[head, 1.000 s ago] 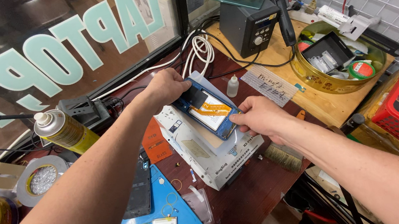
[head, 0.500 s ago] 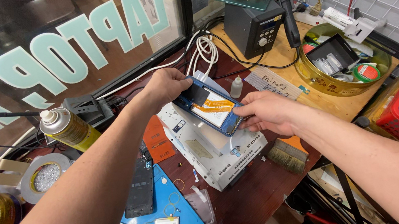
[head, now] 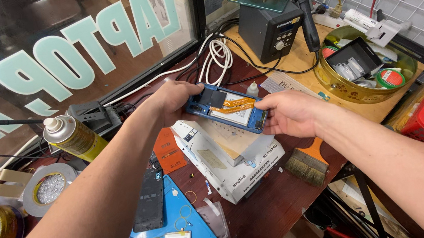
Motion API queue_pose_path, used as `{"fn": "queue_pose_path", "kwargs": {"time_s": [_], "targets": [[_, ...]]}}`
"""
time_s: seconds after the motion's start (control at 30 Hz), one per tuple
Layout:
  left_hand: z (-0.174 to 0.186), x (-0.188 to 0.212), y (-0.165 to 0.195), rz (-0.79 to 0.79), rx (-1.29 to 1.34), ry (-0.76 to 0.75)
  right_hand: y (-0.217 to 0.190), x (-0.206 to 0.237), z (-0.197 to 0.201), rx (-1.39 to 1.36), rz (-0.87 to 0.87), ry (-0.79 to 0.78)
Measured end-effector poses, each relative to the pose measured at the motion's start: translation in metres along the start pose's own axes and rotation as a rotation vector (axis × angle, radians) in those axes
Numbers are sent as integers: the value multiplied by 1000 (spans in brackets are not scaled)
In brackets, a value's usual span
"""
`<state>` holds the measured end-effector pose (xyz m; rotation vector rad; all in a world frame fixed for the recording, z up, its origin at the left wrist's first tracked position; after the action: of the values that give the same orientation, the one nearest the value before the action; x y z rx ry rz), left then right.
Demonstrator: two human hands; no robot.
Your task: The person assembles a smartphone by connecting internal ribbon cables, applying adhesive to the frame, and fitting the screen assembly into the chassis. They then press the edges to secure the seal and inspect the assembled device.
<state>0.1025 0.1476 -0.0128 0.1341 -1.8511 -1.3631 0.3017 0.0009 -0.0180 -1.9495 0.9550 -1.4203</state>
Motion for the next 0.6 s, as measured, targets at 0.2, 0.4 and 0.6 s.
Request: {"fn": "queue_pose_path", "kwargs": {"time_s": [0.2, 0.4, 0.6], "targets": [[1, -22, -21, 29, 296, -157, -13, 4, -11, -168, 118, -66], [3, 4, -7, -56, -71, 182, -25, 3, -7, -259, 157, 68], [-88, 109, 67, -1084, -869, 287, -50, 14, -22, -201, 186, 81]]}}
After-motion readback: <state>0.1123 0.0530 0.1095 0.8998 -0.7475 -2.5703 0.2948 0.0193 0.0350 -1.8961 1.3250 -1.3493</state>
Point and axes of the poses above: each hand's wrist, its own x-axis away from the middle knuckle, its own z-axis out of the back of the hand, y = z × x, the point moved 7 cm from there along -x, towards the middle knuckle, and after that the axes turned 13 degrees about -y, right-handed, at the moved point
